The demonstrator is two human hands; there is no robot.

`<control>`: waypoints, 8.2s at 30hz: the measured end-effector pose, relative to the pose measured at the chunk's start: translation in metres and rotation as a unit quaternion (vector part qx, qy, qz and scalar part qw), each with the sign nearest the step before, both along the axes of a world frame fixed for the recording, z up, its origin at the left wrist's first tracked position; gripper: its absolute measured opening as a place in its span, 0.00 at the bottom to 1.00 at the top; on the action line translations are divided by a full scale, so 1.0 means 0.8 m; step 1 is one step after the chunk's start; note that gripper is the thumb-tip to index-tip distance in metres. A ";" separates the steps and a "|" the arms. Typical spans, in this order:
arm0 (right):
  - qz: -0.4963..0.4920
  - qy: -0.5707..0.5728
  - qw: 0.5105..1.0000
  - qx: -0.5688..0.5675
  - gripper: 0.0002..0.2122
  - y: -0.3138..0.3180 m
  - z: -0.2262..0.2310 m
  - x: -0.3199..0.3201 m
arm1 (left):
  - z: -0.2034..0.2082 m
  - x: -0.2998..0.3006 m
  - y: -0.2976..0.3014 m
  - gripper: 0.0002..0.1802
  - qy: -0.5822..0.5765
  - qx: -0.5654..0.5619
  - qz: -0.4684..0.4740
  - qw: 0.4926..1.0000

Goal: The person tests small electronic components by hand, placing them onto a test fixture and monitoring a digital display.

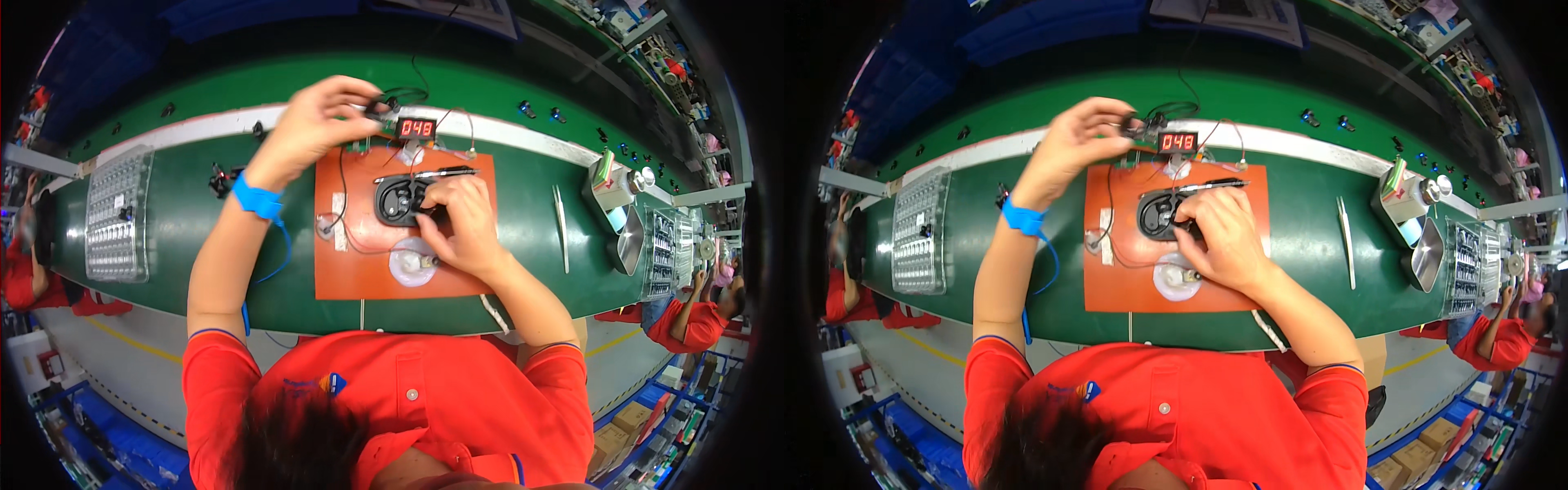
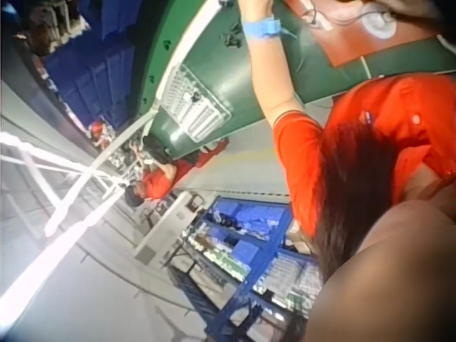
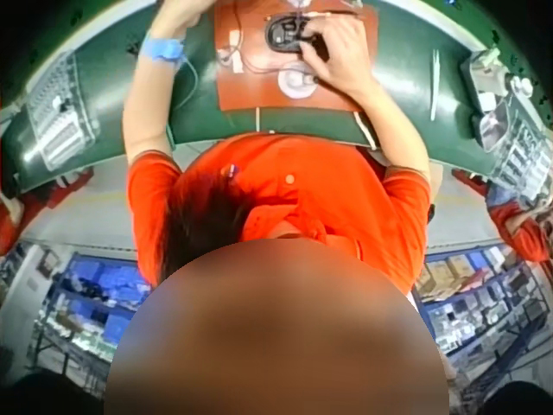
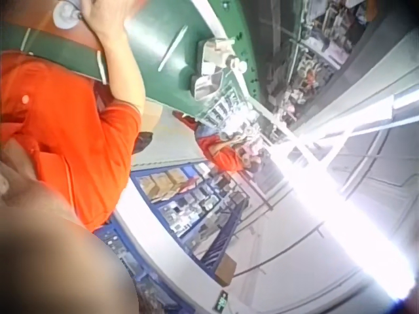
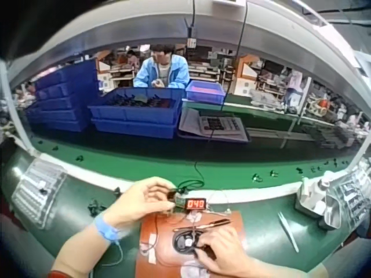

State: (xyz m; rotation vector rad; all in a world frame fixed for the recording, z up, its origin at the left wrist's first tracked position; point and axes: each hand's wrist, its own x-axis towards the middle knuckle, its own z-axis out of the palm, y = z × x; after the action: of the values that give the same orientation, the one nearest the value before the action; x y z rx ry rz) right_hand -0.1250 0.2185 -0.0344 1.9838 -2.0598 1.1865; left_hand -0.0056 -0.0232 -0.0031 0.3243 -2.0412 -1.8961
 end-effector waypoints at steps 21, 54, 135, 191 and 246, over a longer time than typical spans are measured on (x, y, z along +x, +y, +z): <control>0.047 0.004 0.999 0.020 0.11 0.062 -0.002 0.022 | -0.022 -0.002 0.078 0.13 0.141 -0.411 -0.098 0.895; -0.044 0.044 0.996 0.066 0.15 -0.006 0.010 0.003 | -0.024 0.069 -0.089 0.07 -0.250 -0.545 0.119 0.791; -0.051 0.041 0.996 0.062 0.24 -0.005 0.006 0.002 | 0.007 -0.001 0.046 0.10 0.027 -0.188 0.059 0.980; -0.066 0.024 0.994 0.083 0.16 -0.007 0.009 0.006 | -0.062 0.156 -0.036 0.12 -0.033 -0.457 0.181 0.870; 0.091 -0.515 0.852 0.002 0.19 -0.028 0.022 0.000 | -0.006 0.002 0.099 0.09 0.118 0.237 0.056 0.963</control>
State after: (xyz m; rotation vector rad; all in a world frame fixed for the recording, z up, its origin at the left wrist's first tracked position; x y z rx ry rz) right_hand -0.1253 0.1962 -0.0170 1.6999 -2.1652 2.7299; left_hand -0.0039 0.0563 -0.0080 0.3020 -1.3741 -2.2144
